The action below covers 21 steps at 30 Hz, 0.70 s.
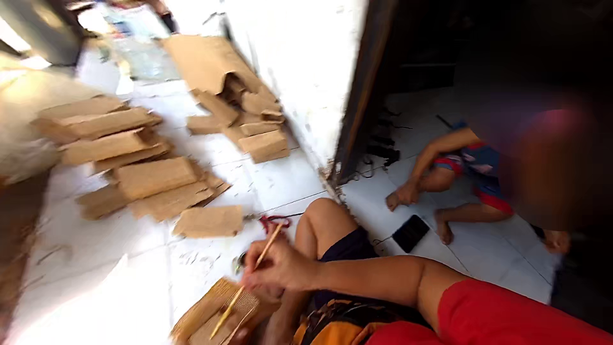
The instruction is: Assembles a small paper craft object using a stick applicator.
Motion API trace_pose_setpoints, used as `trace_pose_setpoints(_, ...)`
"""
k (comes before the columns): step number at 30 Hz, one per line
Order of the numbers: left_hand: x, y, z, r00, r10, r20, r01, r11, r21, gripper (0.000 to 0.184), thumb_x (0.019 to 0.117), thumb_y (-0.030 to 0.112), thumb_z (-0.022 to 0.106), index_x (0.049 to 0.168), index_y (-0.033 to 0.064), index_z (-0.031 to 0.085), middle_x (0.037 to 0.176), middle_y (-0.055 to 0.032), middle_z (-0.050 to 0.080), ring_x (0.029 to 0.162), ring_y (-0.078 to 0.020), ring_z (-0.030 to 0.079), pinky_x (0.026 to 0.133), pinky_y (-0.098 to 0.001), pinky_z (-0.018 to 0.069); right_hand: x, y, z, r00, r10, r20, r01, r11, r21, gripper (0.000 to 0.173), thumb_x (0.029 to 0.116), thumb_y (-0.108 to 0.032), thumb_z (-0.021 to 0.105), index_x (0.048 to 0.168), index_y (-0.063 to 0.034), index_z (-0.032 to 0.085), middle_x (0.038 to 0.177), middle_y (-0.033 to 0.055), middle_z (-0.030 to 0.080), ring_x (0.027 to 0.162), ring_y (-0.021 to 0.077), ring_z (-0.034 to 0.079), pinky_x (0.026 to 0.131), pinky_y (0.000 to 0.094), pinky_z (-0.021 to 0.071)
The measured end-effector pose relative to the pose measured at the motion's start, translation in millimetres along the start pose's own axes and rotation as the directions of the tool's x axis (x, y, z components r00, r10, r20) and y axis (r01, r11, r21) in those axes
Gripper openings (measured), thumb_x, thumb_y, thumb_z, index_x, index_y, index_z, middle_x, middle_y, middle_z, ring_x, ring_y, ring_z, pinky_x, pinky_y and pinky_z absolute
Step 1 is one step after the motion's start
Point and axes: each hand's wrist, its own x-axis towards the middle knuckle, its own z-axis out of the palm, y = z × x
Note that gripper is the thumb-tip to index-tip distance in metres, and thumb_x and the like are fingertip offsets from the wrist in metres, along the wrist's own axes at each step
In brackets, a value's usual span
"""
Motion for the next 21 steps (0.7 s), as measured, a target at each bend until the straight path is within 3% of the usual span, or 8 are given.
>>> trace_pose_setpoints(3,-7.7,-0.7,3.8,0.986,-0.050,-0.162,0.068,0.992,0.107,0.097,0.0649,0.029,0.094,0.140,-0.0060,0.044,0.127,-0.0009,0.066,0.116,-0.0042,0.063,0.102,-0.0267,0.0532,2.9,-10.5,-12.3,0.993,0.096,0.061,-0.094,0.994,-0.047,0.003,0.0948,0.001,0.059,0.094,-0.0017,0.061,0.082,0.0016,0.070,0.073,0.0076,0.068,0.072,0.0264,0.0587)
trace_pose_setpoints(7,1.0,-7.8,-0.9,0.995,-0.080,-0.059,0.077,0.996,-0.054,0.084,0.0690,0.023,0.093,0.138,0.0004,0.050,0.122,-0.0008,0.070,0.112,-0.0093,0.067,0.101,-0.0311,0.0563,21.6,-19.6,-31.0,0.993,-0.116,-0.007,0.116,0.993,0.023,0.017,0.0964,-0.002,0.061,0.097,-0.0182,0.061,0.091,-0.0012,0.073,0.083,0.0114,0.071,0.080,0.0305,0.0612)
trace_pose_setpoints(11,5.9,-12.4,-2.6,0.994,-0.105,0.026,0.108,0.983,-0.148,0.082,0.0705,0.016,0.092,0.138,-0.0013,0.049,0.122,-0.0045,0.069,0.112,-0.0126,0.067,0.101,-0.0338,0.0559,34.9,-22.5,-25.8,0.987,-0.162,0.008,0.162,0.984,-0.069,0.021,0.0925,0.004,0.066,0.096,-0.0145,0.058,0.094,0.0024,0.075,0.085,0.0148,0.075,0.082,0.0313,0.0631)
trace_pose_setpoints(14,6.7,-12.2,-3.0,0.993,-0.118,0.027,0.121,0.979,-0.165,0.084,0.0701,0.015,0.092,0.139,-0.0021,0.047,0.122,-0.0037,0.069,0.112,-0.0111,0.067,0.102,-0.0321,0.0554,37.4,-15.7,-16.6,0.985,-0.161,0.059,0.168,0.976,-0.141,0.022,0.0903,0.005,0.069,0.095,-0.0146,0.059,0.093,0.0003,0.075,0.084,0.0126,0.074,0.080,0.0299,0.0636)
trace_pose_setpoints(17,7.4,-13.0,-6.3,0.994,-0.107,0.022,0.110,0.976,-0.189,0.081,0.0704,0.014,0.091,0.138,-0.0002,0.049,0.121,-0.0025,0.070,0.111,-0.0108,0.067,0.101,-0.0322,0.0558,40.6,-14.6,-14.3,0.981,-0.193,-0.013,0.189,0.974,-0.126,0.022,0.0927,0.004,0.066,0.098,-0.0160,0.058,0.093,-0.0015,0.074,0.084,0.0121,0.074,0.081,0.0301,0.0633)
trace_pose_setpoints(21,7.9,-12.9,-7.6,0.994,-0.104,0.029,0.108,0.965,-0.238,0.078,0.0713,0.011,0.090,0.138,0.0010,0.050,0.121,-0.0020,0.070,0.111,-0.0111,0.068,0.101,-0.0328,0.0559,41.3,-14.9,-13.3,0.985,-0.172,0.013,0.172,0.974,-0.145,0.023,0.0916,0.005,0.067,0.097,-0.0152,0.058,0.091,-0.0006,0.075,0.083,0.0124,0.074,0.081,0.0297,0.0632)
